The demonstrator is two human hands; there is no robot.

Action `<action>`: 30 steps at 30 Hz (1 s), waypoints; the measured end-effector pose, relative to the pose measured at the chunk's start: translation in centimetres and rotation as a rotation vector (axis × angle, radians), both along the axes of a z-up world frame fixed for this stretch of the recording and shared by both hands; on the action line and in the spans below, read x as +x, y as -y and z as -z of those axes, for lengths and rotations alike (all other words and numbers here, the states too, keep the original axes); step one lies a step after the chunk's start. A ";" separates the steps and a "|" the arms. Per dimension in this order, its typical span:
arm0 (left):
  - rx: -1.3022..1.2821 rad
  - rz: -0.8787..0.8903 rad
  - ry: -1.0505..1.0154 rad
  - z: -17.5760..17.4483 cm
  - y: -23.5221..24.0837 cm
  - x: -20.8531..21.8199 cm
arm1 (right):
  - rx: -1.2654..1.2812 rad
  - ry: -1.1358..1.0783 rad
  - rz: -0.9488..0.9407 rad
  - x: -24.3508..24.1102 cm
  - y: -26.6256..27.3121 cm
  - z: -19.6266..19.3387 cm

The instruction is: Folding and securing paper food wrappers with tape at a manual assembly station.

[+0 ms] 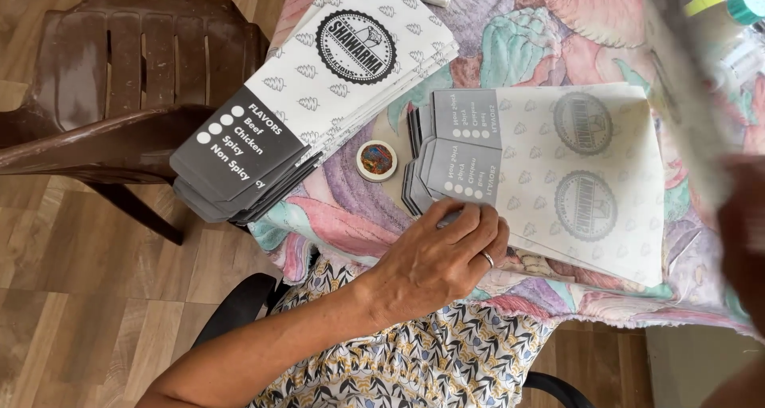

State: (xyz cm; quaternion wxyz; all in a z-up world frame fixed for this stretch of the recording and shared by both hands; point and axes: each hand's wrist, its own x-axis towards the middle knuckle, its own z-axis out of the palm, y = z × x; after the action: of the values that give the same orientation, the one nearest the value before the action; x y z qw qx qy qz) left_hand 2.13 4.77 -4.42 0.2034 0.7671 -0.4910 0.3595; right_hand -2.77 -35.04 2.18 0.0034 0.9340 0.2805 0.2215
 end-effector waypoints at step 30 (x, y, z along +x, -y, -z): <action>0.195 -0.261 -0.124 -0.3 2.5 -0.3 | 0.273 -0.228 0.147 14.6 -10.5 -0.9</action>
State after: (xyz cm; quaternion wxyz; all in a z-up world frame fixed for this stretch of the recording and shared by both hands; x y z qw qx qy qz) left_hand 1.78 2.23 -4.11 0.1094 0.8612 -0.4062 0.2852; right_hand 11.88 -24.49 3.09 -0.1392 0.9627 0.1773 0.1494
